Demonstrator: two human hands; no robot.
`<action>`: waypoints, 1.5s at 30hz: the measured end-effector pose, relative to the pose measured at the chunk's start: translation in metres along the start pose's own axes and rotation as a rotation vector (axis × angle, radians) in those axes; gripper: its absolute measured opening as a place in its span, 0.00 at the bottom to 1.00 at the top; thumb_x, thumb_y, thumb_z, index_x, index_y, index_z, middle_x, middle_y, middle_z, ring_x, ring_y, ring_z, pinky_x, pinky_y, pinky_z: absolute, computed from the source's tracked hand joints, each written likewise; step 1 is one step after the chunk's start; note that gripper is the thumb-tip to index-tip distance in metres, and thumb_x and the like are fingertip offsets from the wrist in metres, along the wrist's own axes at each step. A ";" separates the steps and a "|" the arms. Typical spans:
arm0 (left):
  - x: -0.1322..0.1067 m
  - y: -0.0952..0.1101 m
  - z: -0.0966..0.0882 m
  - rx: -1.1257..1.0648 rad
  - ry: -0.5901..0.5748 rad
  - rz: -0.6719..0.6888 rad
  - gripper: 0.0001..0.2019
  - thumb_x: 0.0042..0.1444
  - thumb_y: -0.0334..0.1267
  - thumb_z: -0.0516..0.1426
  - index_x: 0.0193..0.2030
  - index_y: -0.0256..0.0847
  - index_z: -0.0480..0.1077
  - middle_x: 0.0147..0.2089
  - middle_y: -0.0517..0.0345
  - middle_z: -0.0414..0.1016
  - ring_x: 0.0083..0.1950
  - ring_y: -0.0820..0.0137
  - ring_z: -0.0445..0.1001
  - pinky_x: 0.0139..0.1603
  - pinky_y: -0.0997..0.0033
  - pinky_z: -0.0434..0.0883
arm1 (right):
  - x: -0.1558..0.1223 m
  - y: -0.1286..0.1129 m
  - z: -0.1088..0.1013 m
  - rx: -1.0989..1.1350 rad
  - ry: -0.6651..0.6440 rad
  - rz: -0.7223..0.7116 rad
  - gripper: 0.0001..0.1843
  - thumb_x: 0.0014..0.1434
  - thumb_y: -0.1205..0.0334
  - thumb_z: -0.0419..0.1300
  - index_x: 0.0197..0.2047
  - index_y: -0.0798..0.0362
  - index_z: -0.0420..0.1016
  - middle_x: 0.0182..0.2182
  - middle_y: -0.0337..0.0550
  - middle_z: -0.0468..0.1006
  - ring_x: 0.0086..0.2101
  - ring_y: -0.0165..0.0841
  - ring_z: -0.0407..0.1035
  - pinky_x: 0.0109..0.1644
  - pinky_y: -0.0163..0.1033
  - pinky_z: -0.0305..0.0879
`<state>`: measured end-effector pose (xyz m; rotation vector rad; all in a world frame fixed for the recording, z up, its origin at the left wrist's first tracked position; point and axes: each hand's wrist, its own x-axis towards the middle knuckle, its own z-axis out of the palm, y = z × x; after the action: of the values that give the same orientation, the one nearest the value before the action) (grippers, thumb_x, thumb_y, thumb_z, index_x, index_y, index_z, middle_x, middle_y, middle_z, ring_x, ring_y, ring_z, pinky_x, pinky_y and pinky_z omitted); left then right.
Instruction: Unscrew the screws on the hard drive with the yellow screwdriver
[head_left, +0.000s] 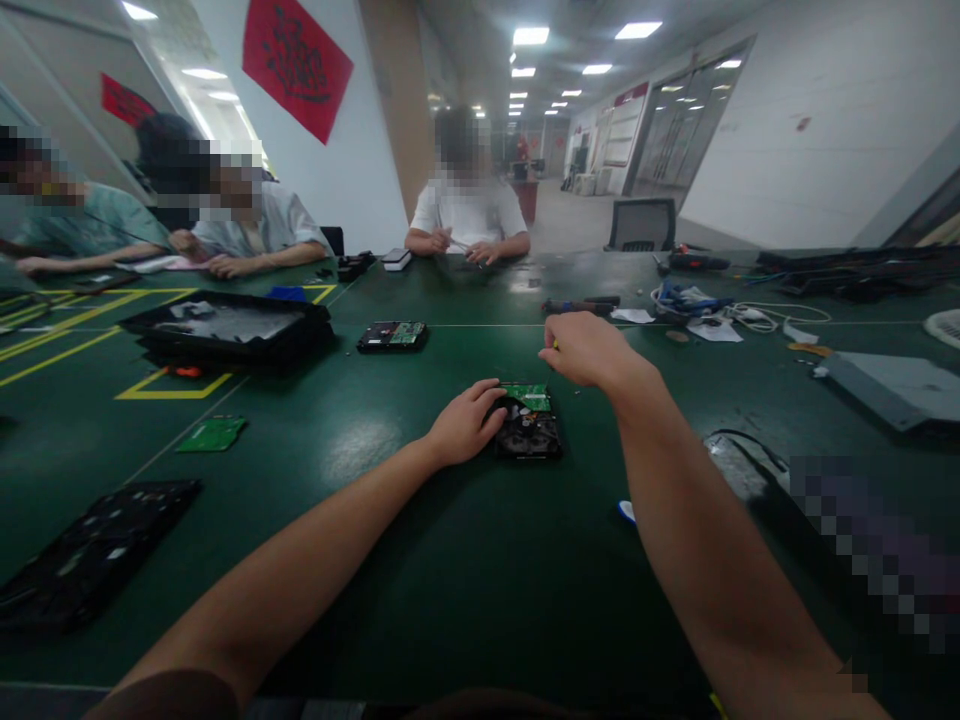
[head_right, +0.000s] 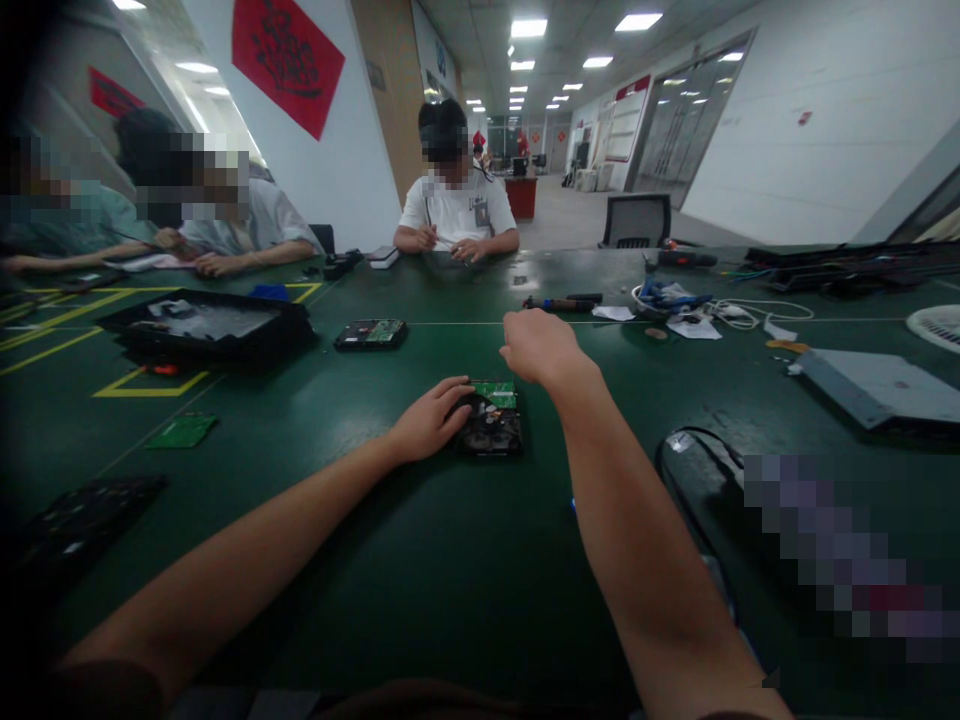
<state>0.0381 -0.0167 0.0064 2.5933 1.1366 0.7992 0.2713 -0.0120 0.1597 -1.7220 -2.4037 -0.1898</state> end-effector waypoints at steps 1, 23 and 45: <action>0.000 0.000 0.000 0.002 -0.002 -0.001 0.21 0.73 0.46 0.51 0.67 0.42 0.68 0.72 0.45 0.65 0.71 0.55 0.67 0.73 0.51 0.66 | 0.000 0.000 0.001 0.002 0.012 0.008 0.07 0.63 0.61 0.62 0.42 0.54 0.79 0.41 0.59 0.82 0.43 0.50 0.77 0.43 0.49 0.69; 0.000 -0.001 0.000 0.018 -0.023 -0.012 0.22 0.73 0.47 0.50 0.68 0.40 0.67 0.72 0.43 0.64 0.72 0.54 0.67 0.74 0.51 0.65 | -0.001 -0.006 0.000 -0.068 -0.006 0.191 0.19 0.67 0.59 0.57 0.56 0.62 0.77 0.48 0.68 0.80 0.47 0.54 0.78 0.47 0.52 0.70; 0.000 0.001 -0.001 0.012 -0.017 -0.009 0.22 0.73 0.46 0.51 0.68 0.39 0.67 0.72 0.42 0.65 0.71 0.54 0.67 0.73 0.50 0.66 | 0.002 -0.012 0.003 -0.055 0.046 0.120 0.16 0.66 0.62 0.56 0.51 0.61 0.80 0.43 0.65 0.82 0.44 0.55 0.78 0.44 0.53 0.70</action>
<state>0.0386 -0.0172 0.0077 2.5975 1.1507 0.7688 0.2595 -0.0136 0.1572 -1.8577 -2.2750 -0.2773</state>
